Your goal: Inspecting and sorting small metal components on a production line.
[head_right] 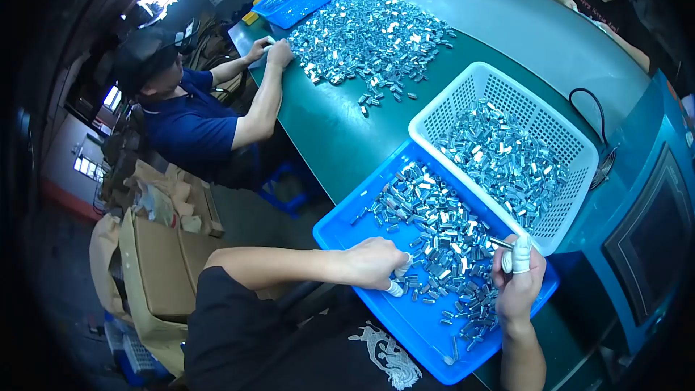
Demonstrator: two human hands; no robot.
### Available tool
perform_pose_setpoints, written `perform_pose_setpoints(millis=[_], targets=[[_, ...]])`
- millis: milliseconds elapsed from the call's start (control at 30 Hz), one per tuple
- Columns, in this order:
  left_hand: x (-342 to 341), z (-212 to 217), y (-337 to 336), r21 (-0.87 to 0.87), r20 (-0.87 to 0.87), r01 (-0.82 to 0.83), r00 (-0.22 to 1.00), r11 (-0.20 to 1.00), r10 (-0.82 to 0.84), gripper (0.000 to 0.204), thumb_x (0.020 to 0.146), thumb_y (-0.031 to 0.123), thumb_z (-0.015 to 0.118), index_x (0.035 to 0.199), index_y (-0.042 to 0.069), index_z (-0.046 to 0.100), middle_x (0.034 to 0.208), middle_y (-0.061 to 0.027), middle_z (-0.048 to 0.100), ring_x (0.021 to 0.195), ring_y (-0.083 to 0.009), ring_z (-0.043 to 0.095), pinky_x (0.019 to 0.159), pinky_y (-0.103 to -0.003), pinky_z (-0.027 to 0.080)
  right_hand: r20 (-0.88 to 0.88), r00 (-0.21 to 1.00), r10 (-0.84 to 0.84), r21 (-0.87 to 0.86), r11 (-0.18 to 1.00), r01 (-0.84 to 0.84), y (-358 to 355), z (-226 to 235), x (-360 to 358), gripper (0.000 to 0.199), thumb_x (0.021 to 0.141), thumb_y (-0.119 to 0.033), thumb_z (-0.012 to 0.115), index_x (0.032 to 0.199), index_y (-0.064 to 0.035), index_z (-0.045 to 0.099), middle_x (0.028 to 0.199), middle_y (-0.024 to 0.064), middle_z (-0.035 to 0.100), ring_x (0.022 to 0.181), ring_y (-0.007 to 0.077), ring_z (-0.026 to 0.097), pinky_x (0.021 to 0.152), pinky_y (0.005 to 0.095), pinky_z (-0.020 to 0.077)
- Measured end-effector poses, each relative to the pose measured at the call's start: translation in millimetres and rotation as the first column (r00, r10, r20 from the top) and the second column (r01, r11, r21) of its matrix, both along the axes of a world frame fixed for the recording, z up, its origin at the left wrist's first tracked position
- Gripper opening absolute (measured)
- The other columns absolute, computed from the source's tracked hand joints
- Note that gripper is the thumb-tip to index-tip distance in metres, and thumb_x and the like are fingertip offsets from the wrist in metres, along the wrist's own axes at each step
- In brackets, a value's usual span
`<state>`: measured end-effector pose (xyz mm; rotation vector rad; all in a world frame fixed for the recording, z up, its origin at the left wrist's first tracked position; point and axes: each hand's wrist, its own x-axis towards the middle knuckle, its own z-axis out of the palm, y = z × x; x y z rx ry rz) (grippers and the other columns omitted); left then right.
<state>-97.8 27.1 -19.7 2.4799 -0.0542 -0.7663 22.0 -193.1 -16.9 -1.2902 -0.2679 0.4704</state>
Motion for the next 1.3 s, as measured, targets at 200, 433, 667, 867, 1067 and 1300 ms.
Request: perform_pose_setpoints(millis=[200, 433, 667, 867, 1067, 1300], targets=[[17, -8, -13, -0.009, 0.132, 0.139, 0.982, 0.990, -0.137, 0.021, 0.061, 0.005, 0.065, 0.081, -0.001, 0.061, 0.071, -0.0203, 0.062, 0.072, -0.0373, 0.062, 0.066, -0.046, 0.049, -0.032, 0.999, -0.024, 0.020, 0.999, 0.025, 2, 1, -3, 0.040, 0.098, -0.037, 0.038, 0.090, -0.0013, 0.054, 0.058, 0.0020, 0.047, 0.041, 0.0054, 0.035, 0.036, 0.0184, 0.0270], [22, -32, -25, -0.065, 0.339, 0.217, 0.923, 0.974, -0.183, 0.018, 0.058, 0.005, 0.069, 0.072, -0.001, 0.061, 0.069, -0.0191, 0.061, 0.070, -0.0371, 0.062, 0.063, -0.046, 0.049, -0.027, 0.999, 0.039, 0.043, 0.998, -0.038, -1, 1, -2, 0.043, 0.098, -0.038, 0.037, 0.086, -0.0004, 0.054, 0.057, 0.0022, 0.046, 0.041, 0.0062, 0.035, 0.035, 0.0190, 0.0273], [37, -26, -38, -0.048, 0.344, 0.247, 0.914, 0.968, -0.216, 0.013, 0.062, 0.008, 0.066, 0.070, 0.000, 0.060, 0.071, -0.0184, 0.062, 0.073, -0.0358, 0.063, 0.062, -0.045, 0.050, -0.022, 0.999, 0.037, 0.013, 0.999, -0.037, 4, 4, -3, 0.043, 0.098, -0.038, 0.036, 0.084, -0.0007, 0.052, 0.056, 0.0017, 0.045, 0.041, 0.0063, 0.035, 0.035, 0.0195, 0.0273], [55, -29, -43, 0.109, 0.689, 0.529, 0.570, 0.841, -0.448, 0.012, 0.066, 0.012, 0.064, 0.070, 0.003, 0.056, 0.079, -0.0112, 0.056, 0.080, -0.0291, 0.058, 0.068, -0.041, 0.048, -0.021, 0.997, 0.074, 0.004, 0.997, -0.074, 0, 1, -5, 0.044, 0.098, -0.039, 0.036, 0.079, -0.0023, 0.050, 0.056, 0.0012, 0.044, 0.040, 0.0059, 0.034, 0.034, 0.0200, 0.0268], [50, -4, -8, 0.078, 0.721, 0.595, 0.520, 0.800, -0.458, 0.048, 0.063, 0.048, 0.070, 0.078, 0.005, 0.053, 0.079, -0.0089, 0.052, 0.080, -0.0264, 0.055, 0.067, -0.038, 0.043, -0.023, 0.997, 0.077, -0.055, 0.995, -0.078, 1, 2, -2, 0.046, 0.098, -0.040, 0.036, 0.075, -0.0030, 0.049, 0.055, 0.0009, 0.045, 0.040, 0.0056, 0.034, 0.035, 0.0192, 0.0262], [48, -40, -5, 0.228, 0.738, 0.835, 0.186, 0.500, -0.649, 0.035, 0.071, 0.041, 0.064, 0.076, 0.008, 0.055, 0.078, -0.0072, 0.056, 0.078, -0.0249, 0.057, 0.068, -0.038, 0.045, -0.054, 0.997, 0.045, -0.073, 0.996, -0.049, -1, 6, 1, 0.045, 0.097, -0.041, 0.037, 0.074, -0.0035, 0.049, 0.055, 0.0017, 0.046, 0.040, 0.0054, 0.035, 0.035, 0.0186, 0.0264]])
